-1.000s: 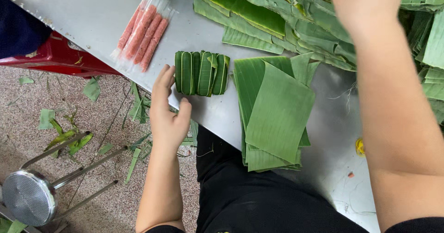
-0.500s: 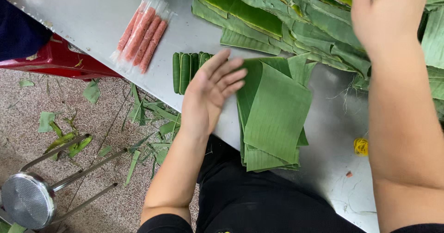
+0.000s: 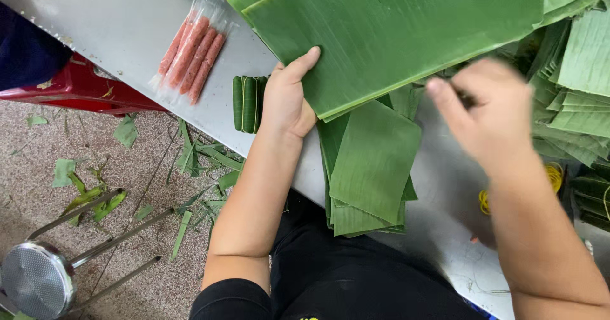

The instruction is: The person wraps cylindrical pink food items in banana leaves, folds the leaves around each item, and secures them with yellow rubber bands. The wrapped items are placed in a neat stack on the table.

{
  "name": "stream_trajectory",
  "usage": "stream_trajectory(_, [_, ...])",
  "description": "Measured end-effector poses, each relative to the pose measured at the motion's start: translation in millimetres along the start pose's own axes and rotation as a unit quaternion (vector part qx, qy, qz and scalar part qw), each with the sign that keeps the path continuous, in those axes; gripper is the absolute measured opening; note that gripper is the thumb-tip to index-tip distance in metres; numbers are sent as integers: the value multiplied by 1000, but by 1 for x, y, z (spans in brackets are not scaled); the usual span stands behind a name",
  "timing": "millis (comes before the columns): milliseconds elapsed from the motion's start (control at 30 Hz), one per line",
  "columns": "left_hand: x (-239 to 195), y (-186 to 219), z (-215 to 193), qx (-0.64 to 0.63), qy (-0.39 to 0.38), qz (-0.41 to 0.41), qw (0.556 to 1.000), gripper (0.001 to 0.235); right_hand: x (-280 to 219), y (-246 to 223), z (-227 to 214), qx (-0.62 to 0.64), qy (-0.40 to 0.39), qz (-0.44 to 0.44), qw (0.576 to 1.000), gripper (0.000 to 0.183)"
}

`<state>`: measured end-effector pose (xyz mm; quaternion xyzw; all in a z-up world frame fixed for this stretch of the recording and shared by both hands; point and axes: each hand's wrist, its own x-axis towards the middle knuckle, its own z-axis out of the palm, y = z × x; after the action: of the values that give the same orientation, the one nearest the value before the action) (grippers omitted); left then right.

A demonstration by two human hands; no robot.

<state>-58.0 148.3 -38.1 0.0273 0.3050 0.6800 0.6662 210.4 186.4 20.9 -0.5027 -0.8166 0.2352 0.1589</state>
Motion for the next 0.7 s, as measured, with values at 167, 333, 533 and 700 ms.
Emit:
stream_trajectory(167, [-5,-4,12,3,-6,8,1000,35,-15,-17,29,58,90,-14,994,27])
stream_trajectory(333, [4,4,33,64,-70,48,994,36,15,-27,27,-127,229,-307,915,48])
stream_trajectory(533, [5,16,35,-4,-237,-34,971,44,52,-31,16,-20,125,-268,955,59])
stream_trajectory(700, [3,-2,24,11,-324,-6,946,64,53,-29,26,-49,186,-295,936,62])
